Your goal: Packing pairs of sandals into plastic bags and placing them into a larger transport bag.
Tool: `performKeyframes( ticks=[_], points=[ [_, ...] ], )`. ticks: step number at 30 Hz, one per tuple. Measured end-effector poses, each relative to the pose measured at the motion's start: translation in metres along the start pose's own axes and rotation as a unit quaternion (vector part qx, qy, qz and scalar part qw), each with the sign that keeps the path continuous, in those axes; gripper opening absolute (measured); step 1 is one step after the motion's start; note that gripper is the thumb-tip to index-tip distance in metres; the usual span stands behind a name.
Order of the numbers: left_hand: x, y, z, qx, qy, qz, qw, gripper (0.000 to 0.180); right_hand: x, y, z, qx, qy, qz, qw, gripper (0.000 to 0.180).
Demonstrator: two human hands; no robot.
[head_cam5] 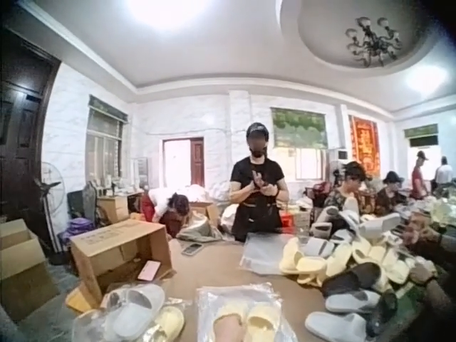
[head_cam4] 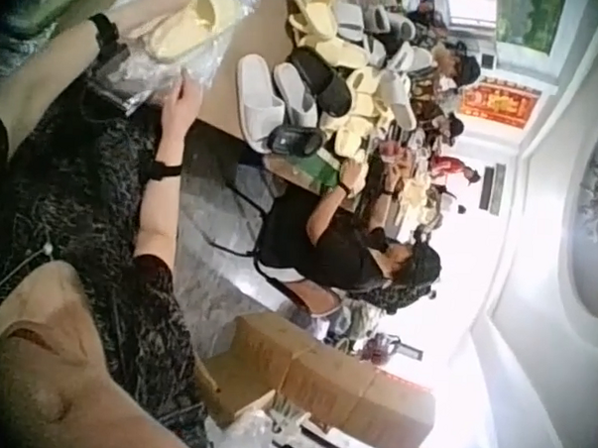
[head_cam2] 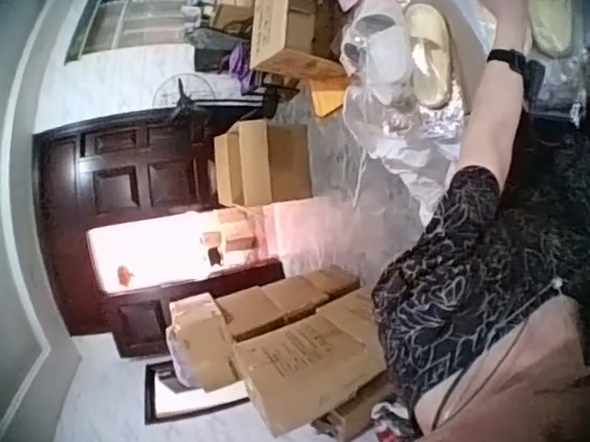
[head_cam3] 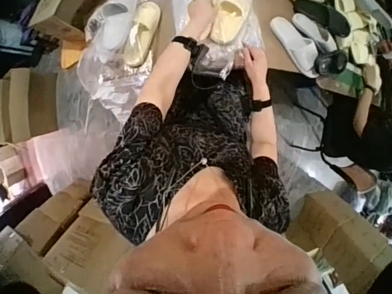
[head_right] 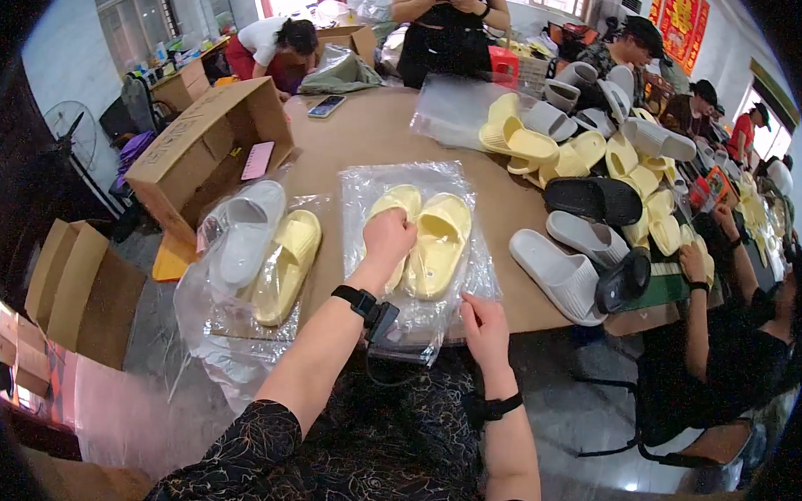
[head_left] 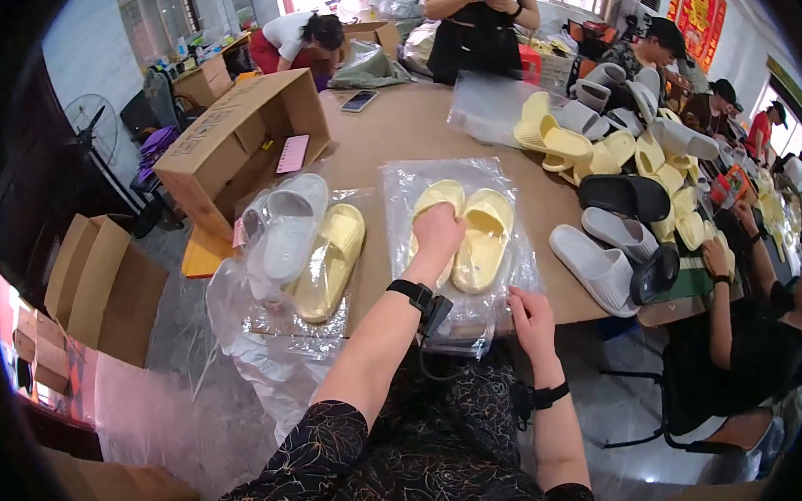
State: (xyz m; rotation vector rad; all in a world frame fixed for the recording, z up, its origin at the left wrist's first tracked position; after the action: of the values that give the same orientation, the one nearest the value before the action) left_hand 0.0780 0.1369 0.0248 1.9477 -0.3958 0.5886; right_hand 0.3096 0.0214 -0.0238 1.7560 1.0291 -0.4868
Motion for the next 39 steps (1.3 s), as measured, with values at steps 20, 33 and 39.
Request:
performKeyframes(
  ticks=[20, 33, 39],
  points=[
    [-0.18, 0.319, -0.059, 0.063, 0.154, -0.081, 0.983, 0.044, 0.003, -0.011, 0.002, 0.065, -0.014, 0.009, 0.998, 0.018],
    [-0.18, 0.279, 0.018, 0.007, 0.094, -0.031, 0.995, 0.046, -0.006, 0.038, -0.007, 0.145, 0.062, 0.02, 0.987, 0.012],
    [-0.186, 0.294, 0.028, 0.023, 0.077, 0.049, 0.996, 0.041, 0.034, 0.107, -0.04, 0.272, 0.041, 0.137, 0.952, 0.012]
  ],
)
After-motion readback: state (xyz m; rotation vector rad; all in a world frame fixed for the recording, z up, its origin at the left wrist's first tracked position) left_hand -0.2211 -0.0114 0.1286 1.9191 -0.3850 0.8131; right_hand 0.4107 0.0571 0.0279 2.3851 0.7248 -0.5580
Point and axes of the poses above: each hand's wrist, its own z-axis away from the middle knuckle, its own y-axis out of the back of the hand, x = y × z, the point moved 1 cm from there along -z, towards the middle knuckle
